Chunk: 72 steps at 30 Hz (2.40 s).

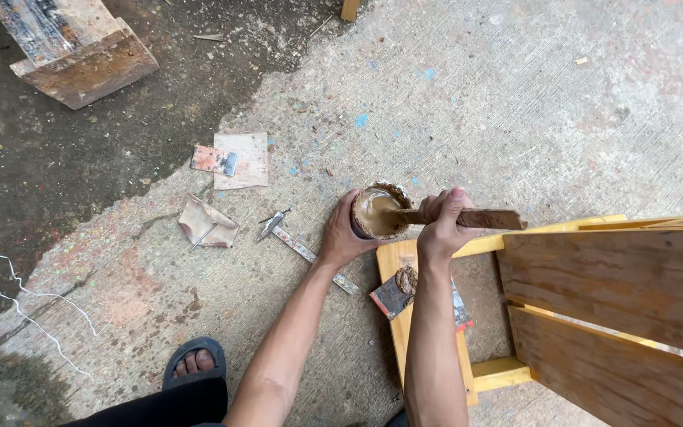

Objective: The person stirs a brown wood filler paste in a can with a wooden stick, then scoops filler onto a spreader and presses it into holes and gaps on the seat and frame parts of a wooden chair, working over several chair pieces on the concrete floor.

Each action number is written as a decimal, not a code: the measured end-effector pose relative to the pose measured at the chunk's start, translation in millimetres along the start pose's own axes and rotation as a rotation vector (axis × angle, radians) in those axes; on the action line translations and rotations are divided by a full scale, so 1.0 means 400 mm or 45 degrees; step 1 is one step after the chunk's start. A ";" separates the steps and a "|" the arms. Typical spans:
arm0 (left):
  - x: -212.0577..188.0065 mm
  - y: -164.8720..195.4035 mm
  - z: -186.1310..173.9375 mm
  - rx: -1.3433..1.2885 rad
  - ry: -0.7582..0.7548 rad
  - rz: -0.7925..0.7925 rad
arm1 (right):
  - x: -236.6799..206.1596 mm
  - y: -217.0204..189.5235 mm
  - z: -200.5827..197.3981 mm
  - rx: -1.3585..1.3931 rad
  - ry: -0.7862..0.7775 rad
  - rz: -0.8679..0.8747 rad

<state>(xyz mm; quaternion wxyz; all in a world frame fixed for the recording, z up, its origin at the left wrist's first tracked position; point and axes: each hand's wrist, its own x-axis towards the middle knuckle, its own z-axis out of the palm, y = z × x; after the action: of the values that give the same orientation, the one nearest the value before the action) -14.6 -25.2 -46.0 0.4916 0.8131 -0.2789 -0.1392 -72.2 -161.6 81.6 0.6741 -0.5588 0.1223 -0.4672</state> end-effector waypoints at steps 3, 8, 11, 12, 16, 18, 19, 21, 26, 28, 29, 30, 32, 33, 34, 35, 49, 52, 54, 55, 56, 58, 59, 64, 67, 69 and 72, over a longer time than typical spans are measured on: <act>0.001 0.005 -0.009 -0.033 0.036 0.027 | -0.002 0.010 0.024 -0.090 -0.126 -0.122; -0.009 0.022 -0.033 -0.035 0.049 0.056 | -0.019 0.010 0.059 0.201 -0.094 -0.048; -0.018 0.032 -0.050 -0.056 0.047 0.012 | -0.027 -0.010 0.079 0.183 -0.112 -0.002; -0.017 0.035 -0.056 -0.069 0.056 0.008 | -0.024 -0.020 0.083 0.112 -0.113 0.032; -0.016 0.044 -0.073 -0.028 0.028 0.009 | 0.000 -0.064 0.077 0.151 -0.013 0.180; -0.012 0.047 -0.081 -0.053 -0.002 -0.015 | 0.019 -0.071 0.077 0.079 0.028 0.170; -0.011 0.047 -0.086 -0.054 0.002 -0.020 | 0.028 -0.070 0.079 -0.078 0.011 0.124; -0.010 0.052 -0.094 -0.051 0.001 -0.036 | 0.042 -0.061 0.088 -0.257 0.005 0.076; -0.020 0.073 -0.116 -0.092 0.025 0.062 | 0.038 -0.034 0.130 -0.454 0.055 -0.066; -0.020 0.083 -0.126 -0.105 0.038 0.071 | 0.027 -0.028 0.151 -0.310 -0.016 -0.038; -0.022 0.086 -0.131 -0.112 0.045 0.072 | 0.020 -0.025 0.160 -0.244 -0.052 -0.022; -0.026 0.088 -0.137 -0.119 0.044 0.069 | 0.013 -0.024 0.167 -0.204 -0.085 0.023; -0.028 0.090 -0.144 -0.149 0.041 0.055 | 0.001 -0.026 0.172 -0.115 -0.144 0.096; -0.028 0.089 -0.145 -0.162 0.044 0.056 | -0.004 -0.029 0.171 -0.040 -0.154 0.103; -0.027 0.087 -0.144 -0.150 0.042 0.062 | -0.006 -0.033 0.164 0.035 -0.164 0.110; -0.025 0.084 -0.143 -0.139 0.041 0.066 | -0.008 -0.038 0.157 0.109 -0.174 0.119; -0.022 0.049 -0.101 -0.021 -0.027 0.026 | 0.056 -0.125 0.111 0.032 -0.212 -0.042; -0.024 0.060 -0.109 -0.059 -0.007 0.048 | 0.022 -0.106 0.157 -0.114 -0.327 -0.154; -0.028 0.067 -0.111 -0.107 0.023 0.054 | 0.002 -0.114 0.162 -0.257 -0.362 -0.117; -0.026 0.069 -0.111 -0.092 0.022 0.061 | -0.001 -0.121 0.160 -0.324 -0.381 -0.102; -0.024 0.070 -0.108 -0.080 0.023 0.066 | -0.004 -0.130 0.153 -0.176 -0.355 -0.041; -0.026 0.069 -0.101 -0.065 -0.001 0.038 | 0.003 -0.154 0.130 0.110 -0.292 0.108; -0.023 0.067 -0.098 -0.058 -0.017 0.017 | 0.000 -0.164 0.122 0.133 -0.275 0.106; -0.020 0.058 -0.091 -0.050 0.002 0.046 | -0.013 -0.142 0.126 -0.477 -0.474 -0.083; -0.024 0.061 -0.093 -0.084 0.023 0.067 | -0.007 -0.090 0.144 -0.266 -0.466 0.056; -0.025 0.064 -0.092 -0.078 -0.014 0.046 | 0.018 -0.059 0.139 0.017 -0.271 0.174; -0.022 0.063 -0.087 -0.056 0.005 0.078 | 0.056 -0.034 0.108 0.147 -0.137 0.134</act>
<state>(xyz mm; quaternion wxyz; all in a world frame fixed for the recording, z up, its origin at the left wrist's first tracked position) -12.4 -3.8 -7.5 0.5140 0.7934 -0.2996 -0.1287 -37.3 -150.3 116.1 0.7346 -0.5361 0.0877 -0.4066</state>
